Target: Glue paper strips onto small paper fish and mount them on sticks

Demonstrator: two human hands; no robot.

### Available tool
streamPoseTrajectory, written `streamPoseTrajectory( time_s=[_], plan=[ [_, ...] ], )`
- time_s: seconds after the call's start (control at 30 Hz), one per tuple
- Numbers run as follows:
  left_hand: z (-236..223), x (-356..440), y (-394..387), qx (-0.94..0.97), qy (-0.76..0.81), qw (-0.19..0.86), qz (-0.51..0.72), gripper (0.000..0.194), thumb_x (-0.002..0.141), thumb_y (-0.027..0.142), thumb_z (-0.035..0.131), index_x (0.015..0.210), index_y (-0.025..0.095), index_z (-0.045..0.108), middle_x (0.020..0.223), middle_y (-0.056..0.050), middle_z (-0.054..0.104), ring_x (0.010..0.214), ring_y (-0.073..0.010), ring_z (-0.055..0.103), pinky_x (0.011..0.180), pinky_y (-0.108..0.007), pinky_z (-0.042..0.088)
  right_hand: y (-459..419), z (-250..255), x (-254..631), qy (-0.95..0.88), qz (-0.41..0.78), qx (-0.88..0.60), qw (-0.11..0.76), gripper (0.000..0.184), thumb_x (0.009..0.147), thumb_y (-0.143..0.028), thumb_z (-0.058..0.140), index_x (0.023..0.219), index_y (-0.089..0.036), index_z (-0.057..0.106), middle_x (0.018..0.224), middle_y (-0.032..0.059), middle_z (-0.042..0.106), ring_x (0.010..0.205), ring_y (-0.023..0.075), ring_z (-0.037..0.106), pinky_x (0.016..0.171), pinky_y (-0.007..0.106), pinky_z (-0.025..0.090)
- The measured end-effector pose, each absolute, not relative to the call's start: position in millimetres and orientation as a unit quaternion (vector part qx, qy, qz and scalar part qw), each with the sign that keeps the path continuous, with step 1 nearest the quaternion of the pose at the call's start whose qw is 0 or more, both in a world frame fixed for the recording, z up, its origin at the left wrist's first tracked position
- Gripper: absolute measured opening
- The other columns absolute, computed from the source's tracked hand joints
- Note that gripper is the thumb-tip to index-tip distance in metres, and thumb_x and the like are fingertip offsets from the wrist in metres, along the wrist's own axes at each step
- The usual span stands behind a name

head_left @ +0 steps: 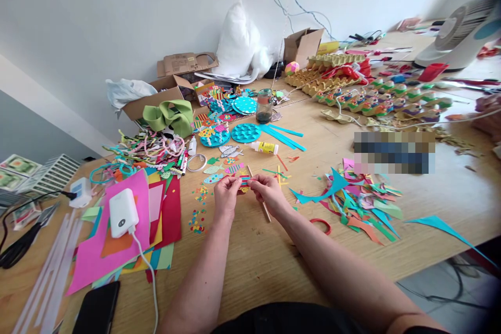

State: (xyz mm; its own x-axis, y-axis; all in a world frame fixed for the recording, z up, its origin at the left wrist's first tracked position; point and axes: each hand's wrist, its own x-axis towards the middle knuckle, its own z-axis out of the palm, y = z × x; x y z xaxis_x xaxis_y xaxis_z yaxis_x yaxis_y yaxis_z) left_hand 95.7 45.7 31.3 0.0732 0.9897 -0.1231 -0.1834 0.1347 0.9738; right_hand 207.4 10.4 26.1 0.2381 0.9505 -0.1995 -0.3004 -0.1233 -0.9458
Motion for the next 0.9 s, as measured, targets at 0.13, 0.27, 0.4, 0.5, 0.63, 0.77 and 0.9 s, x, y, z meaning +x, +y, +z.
streamPoseTrajectory(
  time_s=[0.13,0.27,0.4,0.5,0.63,0.77,0.9],
  plan=[
    [33.5,95.4,45.3,0.429,0.461,0.609,0.483,0.03,0.062,0.041,0.071,0.065,0.012,0.065,0.066,-0.003,0.064,0.056,-0.0115,0.058,0.049,-0.022,0.05,10.8,26.6,207.5,-0.307,0.518,-0.534,0.594,0.024,0.06,-0.038,0.065,0.06,-0.018,0.053,0.043,-0.0082,0.041,0.036,0.0048,0.029,0.036,0.02,0.02],
    [35.1,95.9,44.0,0.433,0.457,0.623,0.465,0.03,0.06,0.041,0.072,0.065,0.012,0.065,0.064,-0.003,0.063,0.056,-0.0123,0.059,0.048,-0.023,0.05,11.2,27.0,208.1,-0.295,0.507,-0.539,0.604,0.024,0.06,-0.038,0.065,0.062,-0.018,0.052,0.043,-0.0082,0.041,0.037,0.0052,0.03,0.037,0.02,0.02],
    [34.8,96.5,43.1,0.433,0.455,0.62,0.471,0.023,0.055,0.03,0.075,0.065,0.011,0.065,0.062,-0.002,0.061,0.056,-0.0107,0.057,0.049,-0.023,0.051,11.2,27.7,207.9,-0.29,0.516,-0.536,0.601,0.024,0.06,-0.039,0.065,0.061,-0.018,0.052,0.043,-0.0077,0.041,0.037,0.0056,0.031,0.036,0.02,0.02],
    [34.1,96.5,43.3,0.436,0.455,0.614,0.474,0.023,0.055,0.03,0.074,0.064,0.011,0.066,0.062,-0.002,0.061,0.055,-0.0098,0.056,0.05,-0.022,0.051,11.1,27.8,207.4,-0.3,0.526,-0.531,0.593,0.027,0.06,-0.041,0.066,0.062,-0.018,0.054,0.044,-0.0075,0.042,0.037,0.0052,0.03,0.036,0.02,0.02],
    [33.7,96.6,43.9,0.444,0.453,0.618,0.465,0.022,0.056,0.03,0.073,0.063,0.011,0.065,0.061,-0.002,0.062,0.054,-0.0101,0.056,0.049,-0.023,0.051,11.7,26.1,206.9,-0.315,0.523,-0.528,0.59,0.029,0.059,-0.042,0.069,0.064,-0.017,0.055,0.044,-0.0073,0.043,0.036,0.0048,0.03,0.036,0.02,0.02],
    [34.7,96.4,43.9,0.432,0.449,0.629,0.465,0.022,0.059,0.032,0.07,0.062,0.011,0.065,0.062,-0.003,0.063,0.053,-0.0102,0.057,0.05,-0.023,0.051,12.0,24.9,207.3,-0.305,0.52,-0.529,0.597,0.029,0.058,-0.042,0.069,0.062,-0.018,0.053,0.044,-0.0074,0.043,0.036,0.005,0.03,0.036,0.021,0.02],
    [34.5,96.6,43.9,0.437,0.451,0.618,0.473,0.02,0.058,0.03,0.07,0.062,0.012,0.064,0.062,-0.002,0.063,0.054,-0.0101,0.057,0.051,-0.024,0.052,11.2,26.6,207.5,-0.303,0.536,-0.515,0.596,0.028,0.059,-0.041,0.069,0.062,-0.018,0.053,0.041,-0.0083,0.04,0.035,0.0051,0.029,0.035,0.02,0.019]
  ],
)
